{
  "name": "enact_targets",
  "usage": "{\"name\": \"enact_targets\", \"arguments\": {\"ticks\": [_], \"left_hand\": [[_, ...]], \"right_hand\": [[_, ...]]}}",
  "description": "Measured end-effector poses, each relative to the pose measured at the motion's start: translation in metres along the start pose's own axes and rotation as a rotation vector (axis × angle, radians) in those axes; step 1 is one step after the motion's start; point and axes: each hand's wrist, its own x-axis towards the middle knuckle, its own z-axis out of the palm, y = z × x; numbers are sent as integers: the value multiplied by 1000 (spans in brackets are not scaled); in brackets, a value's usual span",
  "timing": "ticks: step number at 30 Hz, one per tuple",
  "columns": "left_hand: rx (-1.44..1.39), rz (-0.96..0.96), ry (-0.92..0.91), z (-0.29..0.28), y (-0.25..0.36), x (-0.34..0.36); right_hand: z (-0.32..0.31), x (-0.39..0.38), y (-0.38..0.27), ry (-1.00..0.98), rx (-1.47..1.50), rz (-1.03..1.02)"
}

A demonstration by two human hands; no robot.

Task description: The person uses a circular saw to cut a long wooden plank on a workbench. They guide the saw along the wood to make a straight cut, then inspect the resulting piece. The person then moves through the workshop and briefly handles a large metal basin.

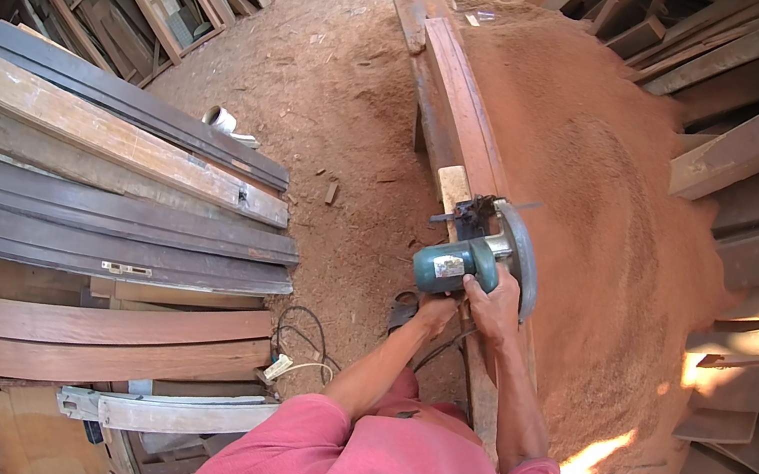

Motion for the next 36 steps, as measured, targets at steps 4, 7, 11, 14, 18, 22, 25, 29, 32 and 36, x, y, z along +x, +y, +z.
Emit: {"name": "enact_targets", "arguments": {"ticks": [4, 7, 11, 14, 18, 22, 25, 29, 32, 36], "left_hand": [[83, 44, -9, 9, 21, 2], [16, 36, -3, 5, 22, 6], [42, 40, 35, 5, 27, 15], [-5, 37, 39, 9, 35, 17], [-92, 45, 54, -3, 23, 35], [-81, -21, 29, -4, 35, 42], [-55, -1, 41, 0, 49, 42], [-21, 2, 32, 5, 67, 44], [-5, -26, -2, 4, 76, 46], [11, 17, 58, -8, 59, 63]], "right_hand": [[4, 10, 2, 1, -40, -16], [6, 16, -4, -4, -21, -10], [9, 25, -6, -6, 4, -1], [10, 31, -6, 3, 2, 11], [16, 40, -7, -4, 30, 18], [18, 51, -5, -14, 1, 11], [18, 58, -11, -13, -9, 10], [21, 67, -14, -4, -14, -6], [23, 75, -8, -7, -26, -30], [31, 84, -10, -11, -3, -20]]}}
